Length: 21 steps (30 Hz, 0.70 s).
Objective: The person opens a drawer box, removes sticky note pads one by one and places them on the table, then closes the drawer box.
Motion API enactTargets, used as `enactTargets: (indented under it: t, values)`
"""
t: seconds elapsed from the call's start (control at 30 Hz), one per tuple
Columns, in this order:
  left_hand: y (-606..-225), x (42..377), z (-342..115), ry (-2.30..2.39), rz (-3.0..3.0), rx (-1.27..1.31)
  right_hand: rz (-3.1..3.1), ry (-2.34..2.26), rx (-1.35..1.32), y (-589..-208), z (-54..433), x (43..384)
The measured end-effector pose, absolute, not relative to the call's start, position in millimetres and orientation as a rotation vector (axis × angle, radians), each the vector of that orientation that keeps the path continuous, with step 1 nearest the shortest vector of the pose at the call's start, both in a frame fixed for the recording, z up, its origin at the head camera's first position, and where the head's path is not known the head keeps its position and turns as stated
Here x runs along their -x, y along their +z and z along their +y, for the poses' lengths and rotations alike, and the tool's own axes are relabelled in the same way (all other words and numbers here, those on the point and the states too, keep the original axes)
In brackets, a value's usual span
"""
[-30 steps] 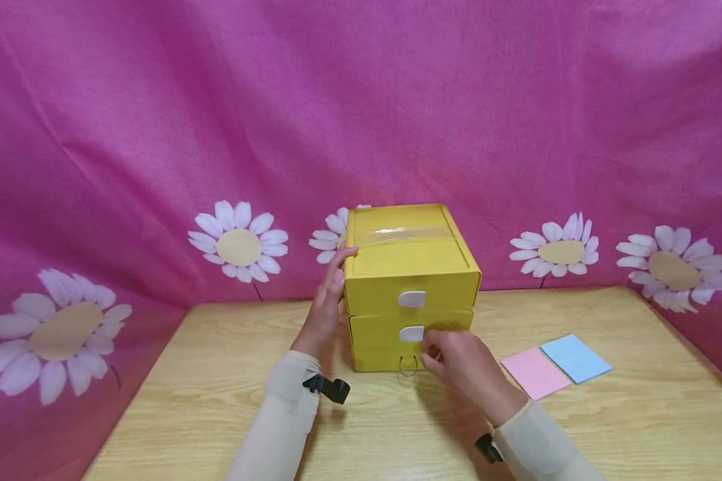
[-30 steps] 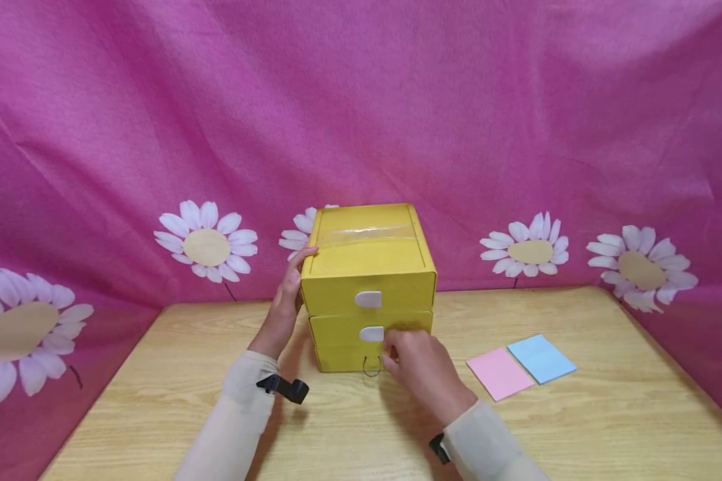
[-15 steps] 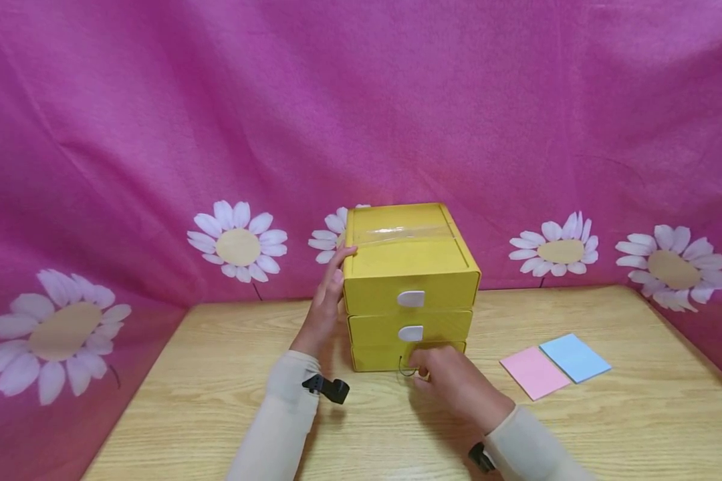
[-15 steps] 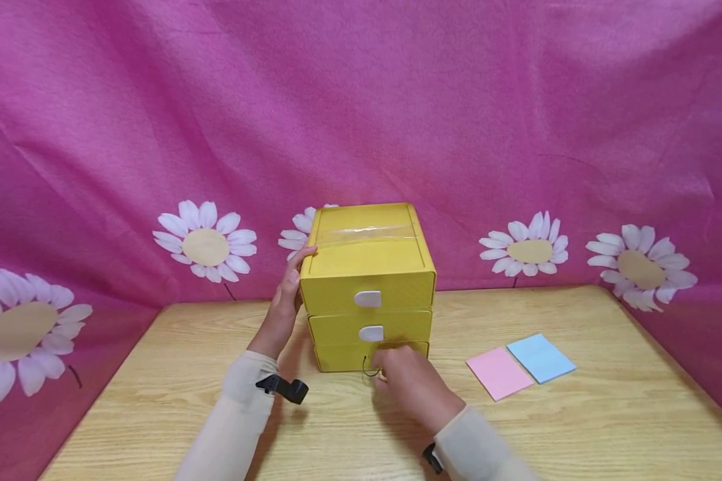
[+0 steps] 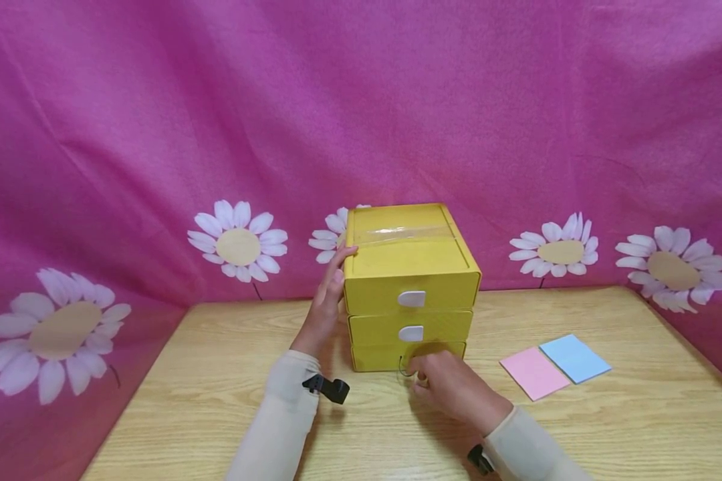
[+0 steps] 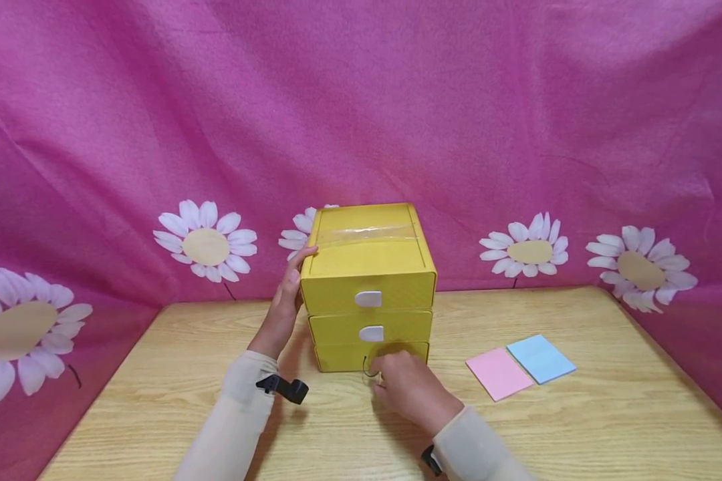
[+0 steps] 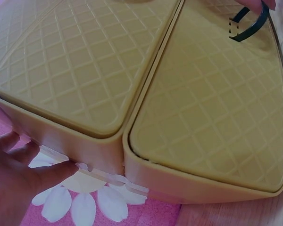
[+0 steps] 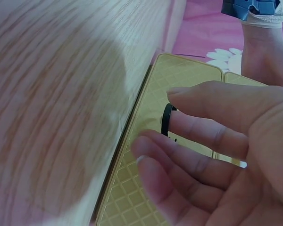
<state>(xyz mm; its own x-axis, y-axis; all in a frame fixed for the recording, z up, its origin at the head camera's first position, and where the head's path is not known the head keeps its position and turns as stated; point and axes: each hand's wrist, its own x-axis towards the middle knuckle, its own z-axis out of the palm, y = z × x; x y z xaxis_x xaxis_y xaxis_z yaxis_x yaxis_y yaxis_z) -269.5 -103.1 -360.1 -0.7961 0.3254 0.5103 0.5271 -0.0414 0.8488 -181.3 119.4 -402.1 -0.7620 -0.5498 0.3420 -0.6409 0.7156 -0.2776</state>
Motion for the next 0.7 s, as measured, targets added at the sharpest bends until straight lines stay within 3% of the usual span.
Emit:
enactTargets:
  t: [0.7]
  values:
    - [-364.0,272.9,-103.0,-1.927,-2.045,0.93,-2.696,0.604,-0.873,-401.4,117.1,179.2]
